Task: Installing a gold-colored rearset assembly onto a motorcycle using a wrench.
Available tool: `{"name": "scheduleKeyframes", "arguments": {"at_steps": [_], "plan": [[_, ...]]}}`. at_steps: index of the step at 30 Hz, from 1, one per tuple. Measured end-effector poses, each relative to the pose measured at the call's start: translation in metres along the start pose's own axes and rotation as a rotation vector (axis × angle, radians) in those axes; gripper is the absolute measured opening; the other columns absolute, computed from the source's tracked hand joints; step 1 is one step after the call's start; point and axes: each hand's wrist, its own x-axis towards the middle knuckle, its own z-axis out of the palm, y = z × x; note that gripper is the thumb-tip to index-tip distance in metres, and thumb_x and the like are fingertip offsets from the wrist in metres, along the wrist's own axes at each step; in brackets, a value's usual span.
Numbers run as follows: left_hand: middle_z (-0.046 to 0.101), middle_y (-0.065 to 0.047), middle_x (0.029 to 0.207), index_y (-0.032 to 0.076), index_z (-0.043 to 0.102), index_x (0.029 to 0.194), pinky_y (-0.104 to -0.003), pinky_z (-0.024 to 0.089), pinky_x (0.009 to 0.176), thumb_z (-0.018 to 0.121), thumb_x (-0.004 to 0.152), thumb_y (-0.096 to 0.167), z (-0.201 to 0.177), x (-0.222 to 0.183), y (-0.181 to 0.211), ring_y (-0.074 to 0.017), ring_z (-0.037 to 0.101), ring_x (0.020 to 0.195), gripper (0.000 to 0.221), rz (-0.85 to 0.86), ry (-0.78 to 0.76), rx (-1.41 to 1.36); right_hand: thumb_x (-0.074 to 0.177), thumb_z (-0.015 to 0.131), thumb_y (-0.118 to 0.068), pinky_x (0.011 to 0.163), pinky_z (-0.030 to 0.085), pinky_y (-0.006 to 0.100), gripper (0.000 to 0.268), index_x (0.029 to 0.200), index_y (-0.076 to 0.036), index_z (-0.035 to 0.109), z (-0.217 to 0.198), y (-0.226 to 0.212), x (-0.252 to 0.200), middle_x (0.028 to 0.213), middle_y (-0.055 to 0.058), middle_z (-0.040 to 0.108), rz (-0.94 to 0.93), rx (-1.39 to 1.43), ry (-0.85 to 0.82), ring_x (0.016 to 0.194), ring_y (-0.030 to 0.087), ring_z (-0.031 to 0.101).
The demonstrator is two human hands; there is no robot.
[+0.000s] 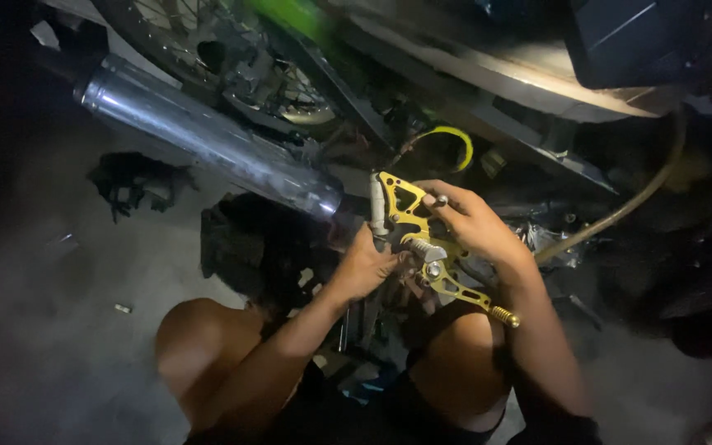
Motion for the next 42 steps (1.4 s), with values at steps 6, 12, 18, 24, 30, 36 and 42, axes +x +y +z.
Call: {"name": "scheduleKeyframes", "arguments": {"at_steps": [6,12,18,24,30,36,42], "plan": [[0.058,-0.003,0.084,0.002,0.062,0.112,-0.025,0.055,0.058,0.077,0.081,0.003,0.002,0.005,0.001,-0.0109,0.057,0.075,0.034,-0.106,0.014,-0.070,0.104,0.055,-0.022,0.104,0.049,0.055,0.039,0.137,-0.005,0.064,-0.003,-0.014,-0.003,0.122,0.025,0.073,-0.029,-0.027,-0.040,0.118,0.035,0.065],[0.055,-0.006,0.071,-0.004,0.061,0.102,-0.024,0.046,0.049,0.089,0.071,0.005,0.018,-0.001,0.042,-0.0143,0.053,0.064,0.042,-0.189,0.013,0.017,0.105,0.053,-0.023,0.106,0.047,0.056,0.042,0.143,-0.006,0.062,-0.005,-0.016,-0.007,0.127,0.025,0.071,0.004,-0.084,-0.082,0.122,0.042,0.065],[0.062,-0.005,0.073,-0.005,0.062,0.105,-0.022,0.051,0.061,0.095,0.064,0.012,0.008,0.006,0.035,-0.0124,0.062,0.068,0.056,-0.201,-0.084,0.065,0.104,0.053,-0.020,0.105,0.047,0.057,0.042,0.144,-0.011,0.061,-0.004,-0.016,-0.004,0.130,0.022,0.070,0.020,-0.123,-0.067,0.126,0.041,0.062],[0.071,-0.017,0.094,-0.009,0.055,0.122,-0.034,0.058,0.079,0.093,0.069,0.010,-0.007,0.008,0.014,-0.0191,0.065,0.086,0.067,-0.188,-0.147,0.029,0.105,0.053,-0.022,0.103,0.048,0.056,0.042,0.144,-0.010,0.061,-0.003,-0.012,-0.001,0.127,0.024,0.072,0.015,-0.091,-0.069,0.122,0.041,0.065],[0.070,-0.011,0.086,-0.004,0.057,0.108,-0.034,0.059,0.073,0.092,0.069,0.019,0.009,0.006,0.032,-0.0185,0.066,0.078,0.057,-0.245,-0.141,0.121,0.104,0.053,-0.022,0.102,0.049,0.052,0.042,0.144,-0.012,0.062,-0.002,-0.015,-0.006,0.126,0.020,0.073,0.030,-0.042,-0.064,0.119,0.027,0.064],[0.067,-0.012,0.083,-0.007,0.059,0.093,-0.034,0.056,0.067,0.094,0.067,0.025,0.012,0.010,0.043,-0.0197,0.063,0.077,0.054,-0.312,-0.129,0.227,0.104,0.054,-0.022,0.077,0.047,0.040,0.040,0.141,-0.009,0.064,0.000,-0.014,-0.006,0.096,0.019,0.072,0.012,0.004,-0.025,0.084,0.020,0.057],[0.072,-0.010,0.084,-0.005,0.059,0.095,-0.033,0.059,0.063,0.095,0.066,0.024,0.002,0.016,0.025,-0.0191,0.068,0.073,0.055,-0.354,-0.127,0.225,0.104,0.056,-0.019,0.058,0.045,0.033,0.038,0.139,-0.010,0.066,0.001,-0.014,-0.004,0.073,0.020,0.073,0.022,-0.040,0.000,0.062,0.016,0.053]]}}
